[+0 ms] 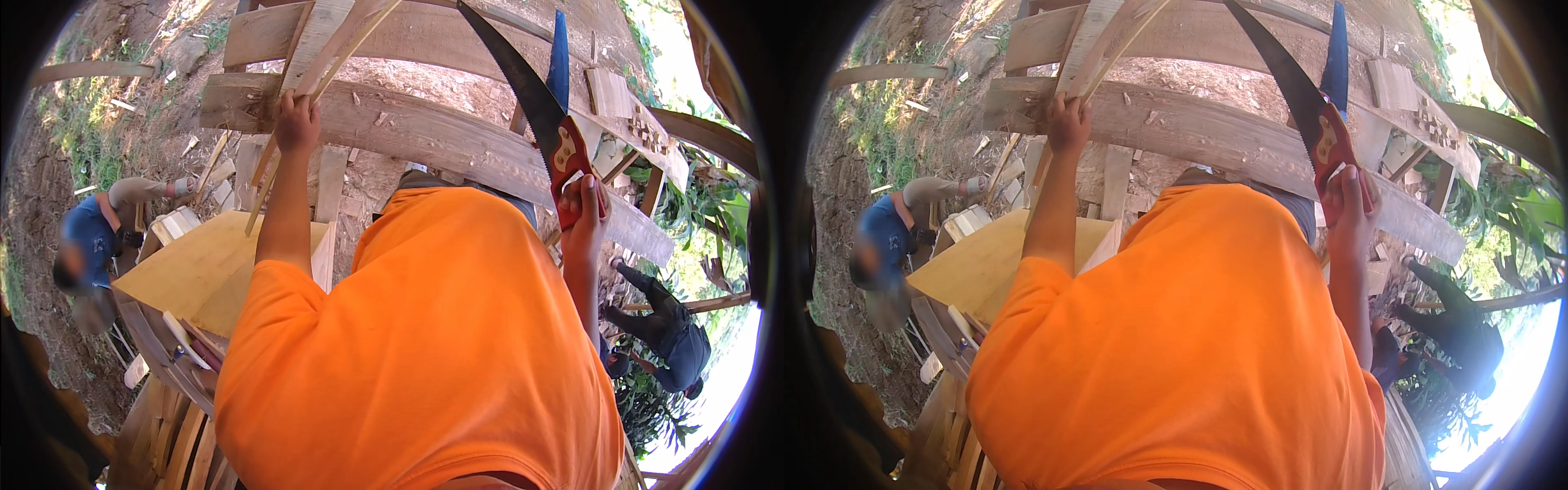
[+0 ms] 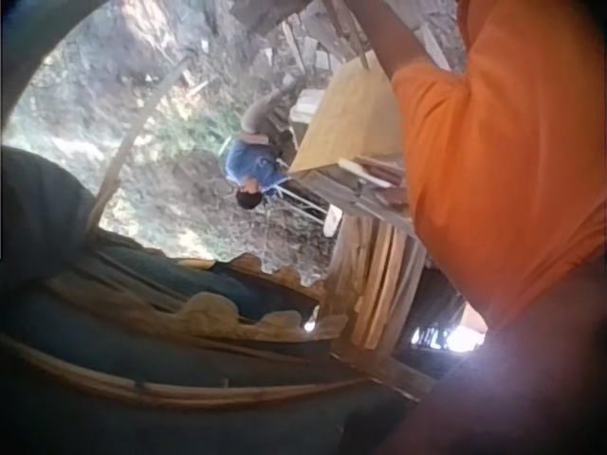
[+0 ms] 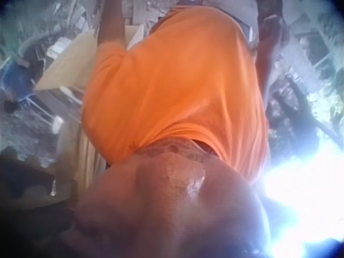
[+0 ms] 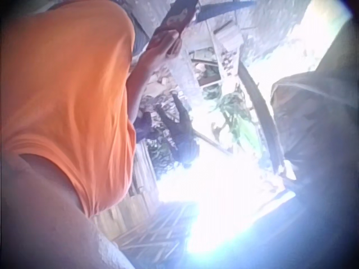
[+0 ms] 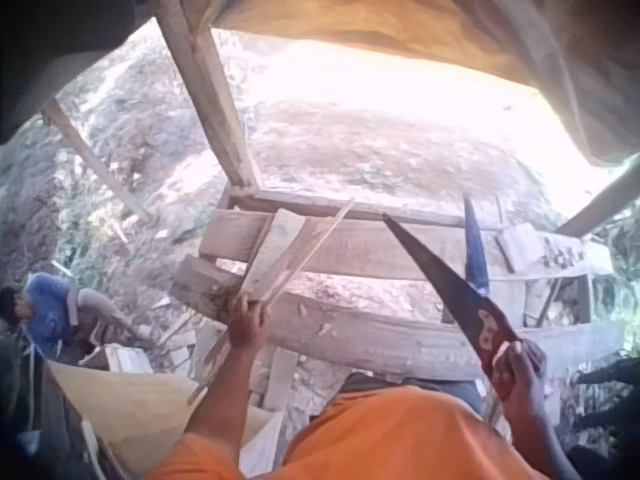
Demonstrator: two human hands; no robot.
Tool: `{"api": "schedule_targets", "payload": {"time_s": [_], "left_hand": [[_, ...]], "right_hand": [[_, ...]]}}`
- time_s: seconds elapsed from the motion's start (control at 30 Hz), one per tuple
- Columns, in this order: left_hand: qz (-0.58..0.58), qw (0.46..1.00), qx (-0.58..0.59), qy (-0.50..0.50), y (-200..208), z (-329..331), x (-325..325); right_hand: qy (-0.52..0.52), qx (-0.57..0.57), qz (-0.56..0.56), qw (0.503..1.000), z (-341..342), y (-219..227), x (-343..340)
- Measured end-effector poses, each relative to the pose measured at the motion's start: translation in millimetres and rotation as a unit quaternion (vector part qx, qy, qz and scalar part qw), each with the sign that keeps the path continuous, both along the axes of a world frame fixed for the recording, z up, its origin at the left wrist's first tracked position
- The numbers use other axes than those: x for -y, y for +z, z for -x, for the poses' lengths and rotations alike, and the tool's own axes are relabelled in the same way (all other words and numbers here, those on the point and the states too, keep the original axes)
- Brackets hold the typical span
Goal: The person saws a thin piece of wood after handling several wooden slats and arranging them in a wooden frame. They hold the wood steady on a support and use a hand saw to cut through it.
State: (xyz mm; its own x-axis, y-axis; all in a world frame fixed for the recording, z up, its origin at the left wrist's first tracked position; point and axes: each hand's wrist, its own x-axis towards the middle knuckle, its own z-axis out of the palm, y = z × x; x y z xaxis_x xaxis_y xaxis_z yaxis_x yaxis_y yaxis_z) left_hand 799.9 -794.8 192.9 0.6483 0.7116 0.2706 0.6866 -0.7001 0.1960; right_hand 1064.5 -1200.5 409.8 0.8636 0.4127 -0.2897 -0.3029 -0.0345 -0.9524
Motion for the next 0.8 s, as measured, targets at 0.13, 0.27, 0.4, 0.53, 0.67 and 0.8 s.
{"api": "schedule_targets", "payload": {"time_s": [0.13, 0.27, 0.4, 0.53, 0.67, 0.8], "left_hand": [[0.042, 0.995, 0.018, -0.092, 9.2, -5.9, -16.3], [0.09, 0.987, -0.02, -0.135, 36.9, -23.9, -28.8], [0.121, 0.968, -0.138, -0.172, 76.8, -47.2, -49.9], [0.09, 0.96, -0.111, -0.241, 70.2, -62.4, -94.6], [0.064, 0.965, -0.132, -0.217, 65.0, -85.7, -109.9], [0.03, 0.97, -0.081, -0.229, 52.4, -89.4, -104.4]], "right_hand": [[0.0, 0.007, -0.016, 1.0, -1.1, -1.6, 2.4], [-0.013, 0.005, -0.024, 1.0, -2.0, -6.4, 8.0], [-0.029, 0.013, -0.015, 0.999, 0.9, -5.6, 8.0], [-0.024, 0.012, -0.013, 1.0, 3.2, -8.0, 7.6], [-0.035, 0.001, -0.009, 0.999, 6.2, -8.2, 11.9], [-0.041, 0.007, -0.005, 0.999, 7.9, -7.8, 16.7]]}}
